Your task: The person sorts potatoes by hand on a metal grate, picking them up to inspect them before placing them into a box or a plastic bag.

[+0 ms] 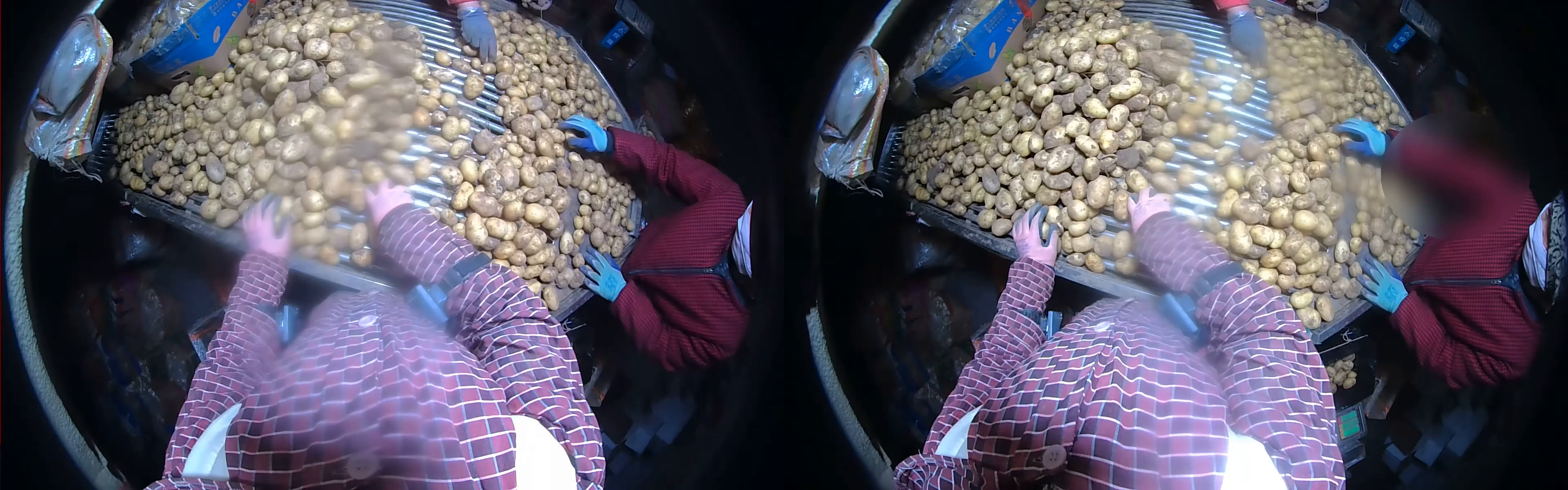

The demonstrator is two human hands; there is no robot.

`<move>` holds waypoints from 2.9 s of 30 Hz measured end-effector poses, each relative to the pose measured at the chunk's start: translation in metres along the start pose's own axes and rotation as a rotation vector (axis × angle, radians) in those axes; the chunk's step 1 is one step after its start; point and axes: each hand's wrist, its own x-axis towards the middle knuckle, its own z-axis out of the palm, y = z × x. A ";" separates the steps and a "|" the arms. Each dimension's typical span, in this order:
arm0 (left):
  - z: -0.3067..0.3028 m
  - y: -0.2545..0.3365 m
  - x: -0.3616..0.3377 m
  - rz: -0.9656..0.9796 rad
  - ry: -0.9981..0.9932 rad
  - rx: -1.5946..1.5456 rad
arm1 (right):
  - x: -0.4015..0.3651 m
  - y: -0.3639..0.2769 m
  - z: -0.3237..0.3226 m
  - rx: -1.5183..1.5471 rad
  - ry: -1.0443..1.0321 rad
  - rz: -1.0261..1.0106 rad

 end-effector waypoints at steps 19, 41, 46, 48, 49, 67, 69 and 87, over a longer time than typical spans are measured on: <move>0.013 0.137 0.062 0.221 -0.688 -0.292 | -0.114 0.132 0.067 1.601 0.435 0.282; 0.089 0.161 0.050 0.076 -0.777 -0.784 | -0.016 0.091 0.034 0.530 0.053 0.357; 0.124 0.177 0.044 -0.227 -0.949 -0.837 | -0.005 0.137 0.055 0.886 -0.073 0.225; 0.099 0.192 0.046 -0.266 -0.913 -0.696 | 0.009 0.142 0.074 0.831 -0.022 0.258; 0.092 0.195 0.049 -0.275 -0.920 -0.673 | 0.008 0.126 0.063 0.679 -0.011 0.247; 0.019 0.126 0.051 -0.593 -0.445 -2.255 | -0.006 -0.010 -0.052 0.125 0.472 -0.177; -0.007 0.098 0.043 -0.631 -0.314 -2.414 | 0.003 -0.045 -0.059 0.163 0.485 -0.322; -0.134 -0.234 -0.336 -0.745 1.078 -2.028 | 0.013 -0.288 0.009 0.416 0.031 -0.940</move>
